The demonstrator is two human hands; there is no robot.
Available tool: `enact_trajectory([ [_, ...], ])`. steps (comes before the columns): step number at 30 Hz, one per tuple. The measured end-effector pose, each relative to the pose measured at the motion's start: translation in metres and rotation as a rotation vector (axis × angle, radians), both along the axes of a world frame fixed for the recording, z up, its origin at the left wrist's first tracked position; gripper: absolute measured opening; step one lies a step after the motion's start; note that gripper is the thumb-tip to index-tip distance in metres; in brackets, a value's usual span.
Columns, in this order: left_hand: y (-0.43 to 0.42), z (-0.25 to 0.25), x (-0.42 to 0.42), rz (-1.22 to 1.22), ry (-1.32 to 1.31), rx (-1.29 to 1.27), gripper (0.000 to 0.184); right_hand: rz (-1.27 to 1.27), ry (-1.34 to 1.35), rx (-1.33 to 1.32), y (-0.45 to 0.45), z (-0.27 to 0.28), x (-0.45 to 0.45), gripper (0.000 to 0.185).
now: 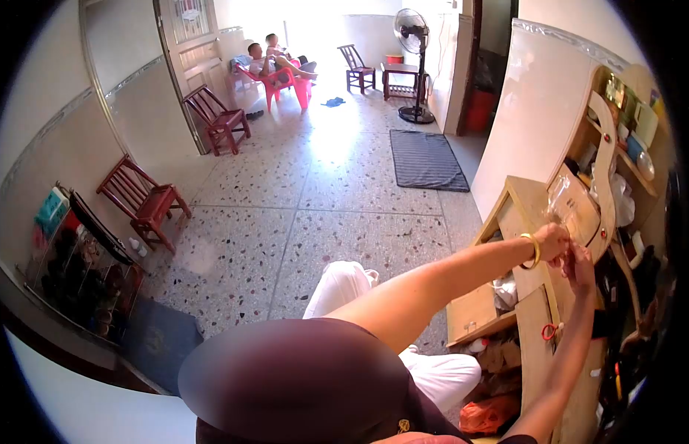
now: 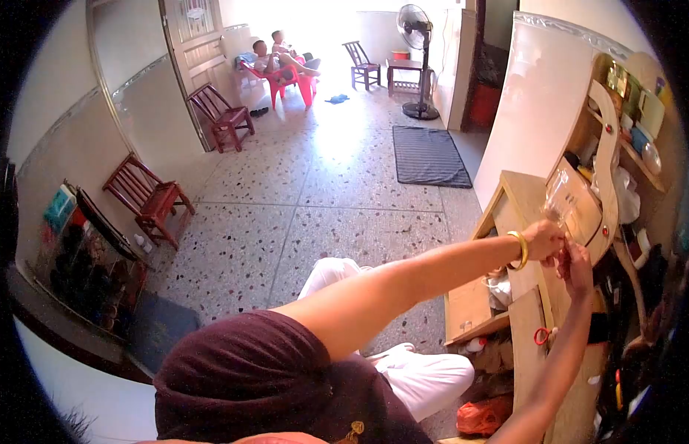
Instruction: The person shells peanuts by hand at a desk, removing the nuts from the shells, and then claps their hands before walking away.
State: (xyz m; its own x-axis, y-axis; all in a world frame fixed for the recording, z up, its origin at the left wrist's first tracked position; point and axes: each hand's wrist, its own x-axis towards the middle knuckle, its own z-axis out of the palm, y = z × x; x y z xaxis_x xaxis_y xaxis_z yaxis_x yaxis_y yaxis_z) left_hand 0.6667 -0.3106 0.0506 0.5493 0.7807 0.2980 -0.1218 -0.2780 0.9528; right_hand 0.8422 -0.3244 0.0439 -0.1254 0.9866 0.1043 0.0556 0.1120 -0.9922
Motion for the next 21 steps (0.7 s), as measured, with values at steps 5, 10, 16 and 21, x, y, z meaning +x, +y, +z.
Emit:
enact_trajectory([
  [5,0.019,0.000,0.012,-0.038,-0.092,-0.005,0.014,-0.158,-0.042,-0.024,0.006,0.016,-0.009,0.031],
  [10,0.045,-0.019,0.015,-0.086,-0.053,-0.091,0.011,-0.044,-0.161,-0.133,0.028,0.004,0.009,0.035],
  [16,0.078,-0.038,0.027,-0.197,-0.019,-0.099,0.009,-0.044,-0.286,-0.155,0.041,-0.002,0.017,0.032],
  [21,0.087,-0.034,0.026,-0.298,0.039,-0.189,0.017,-0.101,-0.083,-0.074,0.046,-0.013,0.005,0.033],
])
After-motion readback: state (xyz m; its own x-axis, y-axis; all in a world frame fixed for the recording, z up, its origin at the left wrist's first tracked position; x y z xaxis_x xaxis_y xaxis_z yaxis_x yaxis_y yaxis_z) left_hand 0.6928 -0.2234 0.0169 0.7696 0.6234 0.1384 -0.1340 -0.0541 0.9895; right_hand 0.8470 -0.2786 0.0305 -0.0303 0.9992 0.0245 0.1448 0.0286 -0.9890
